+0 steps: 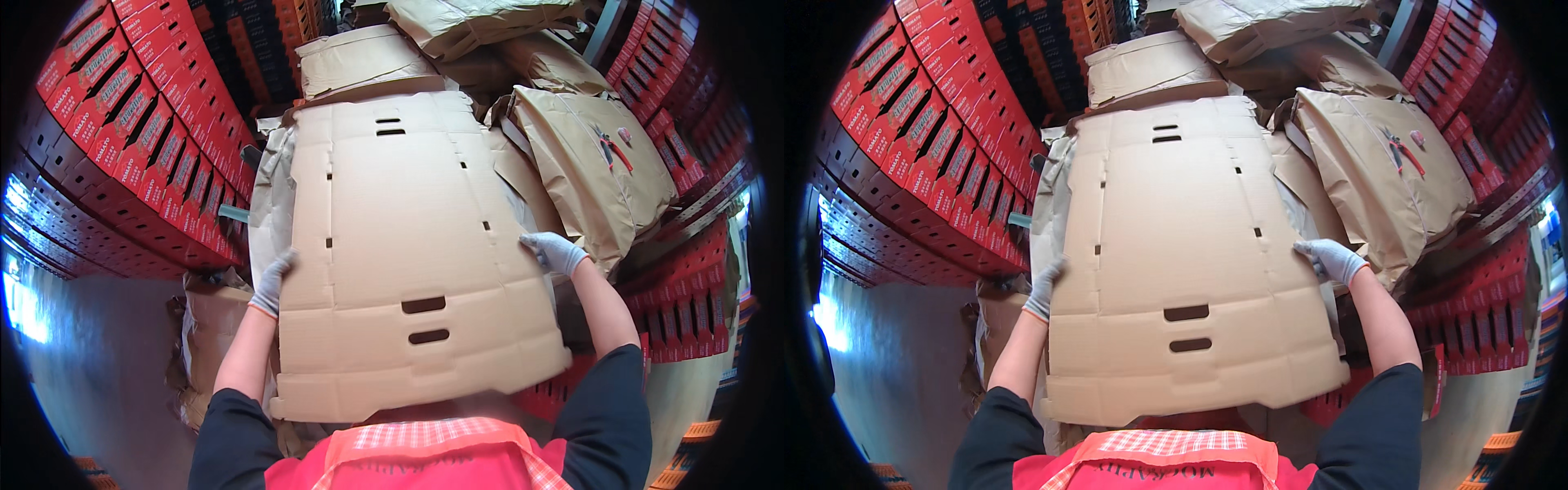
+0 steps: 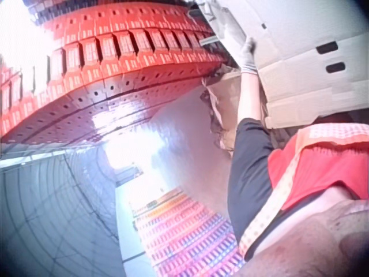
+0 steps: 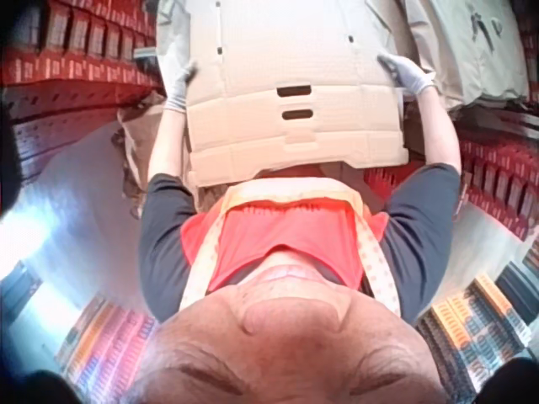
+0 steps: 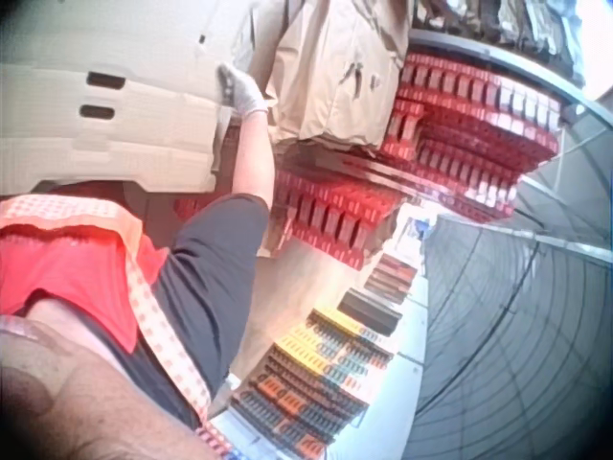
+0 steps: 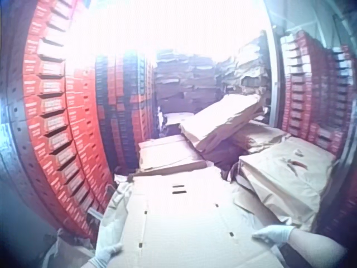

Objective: The person repeatedly picks flat cardboard sheets, folds them into red-labeled rectangular boxes, and stacks the finished boxes on a nearby pile. The process is continuous and repetitive throughout the clip.

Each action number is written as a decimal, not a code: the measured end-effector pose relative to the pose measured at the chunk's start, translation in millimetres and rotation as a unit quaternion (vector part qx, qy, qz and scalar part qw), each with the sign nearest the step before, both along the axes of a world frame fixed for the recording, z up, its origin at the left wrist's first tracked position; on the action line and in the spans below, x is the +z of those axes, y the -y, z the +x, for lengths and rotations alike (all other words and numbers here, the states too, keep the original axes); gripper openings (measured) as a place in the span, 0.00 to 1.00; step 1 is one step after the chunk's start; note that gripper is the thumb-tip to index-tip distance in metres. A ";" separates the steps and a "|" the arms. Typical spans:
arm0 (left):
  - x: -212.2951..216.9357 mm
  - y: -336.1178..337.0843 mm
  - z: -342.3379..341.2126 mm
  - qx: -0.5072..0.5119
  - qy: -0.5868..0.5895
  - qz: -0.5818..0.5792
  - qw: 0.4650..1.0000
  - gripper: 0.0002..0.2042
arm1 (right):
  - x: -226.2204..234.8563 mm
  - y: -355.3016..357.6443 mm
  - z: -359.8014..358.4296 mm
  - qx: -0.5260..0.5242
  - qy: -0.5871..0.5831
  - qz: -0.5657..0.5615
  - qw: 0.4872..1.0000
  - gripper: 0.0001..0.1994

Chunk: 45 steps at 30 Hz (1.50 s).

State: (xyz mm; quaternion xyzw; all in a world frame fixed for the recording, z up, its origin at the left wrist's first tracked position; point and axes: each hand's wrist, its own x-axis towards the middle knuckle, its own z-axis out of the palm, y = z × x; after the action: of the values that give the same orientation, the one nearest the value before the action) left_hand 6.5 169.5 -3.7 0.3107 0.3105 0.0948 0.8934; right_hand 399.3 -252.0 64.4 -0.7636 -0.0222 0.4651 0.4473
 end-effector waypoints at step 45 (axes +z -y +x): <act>161.1 207.4 -11.3 -0.644 -0.133 0.452 0.603 0.24 | 87.9 28.2 -124.8 0.735 0.150 -0.009 0.661 0.25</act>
State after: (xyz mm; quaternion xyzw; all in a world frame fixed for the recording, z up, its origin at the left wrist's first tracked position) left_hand -4.8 -37.9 157.4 0.8033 0.0629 -0.4191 0.4184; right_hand 274.5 -280.2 152.3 -0.5623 -0.6390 0.5219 -0.0561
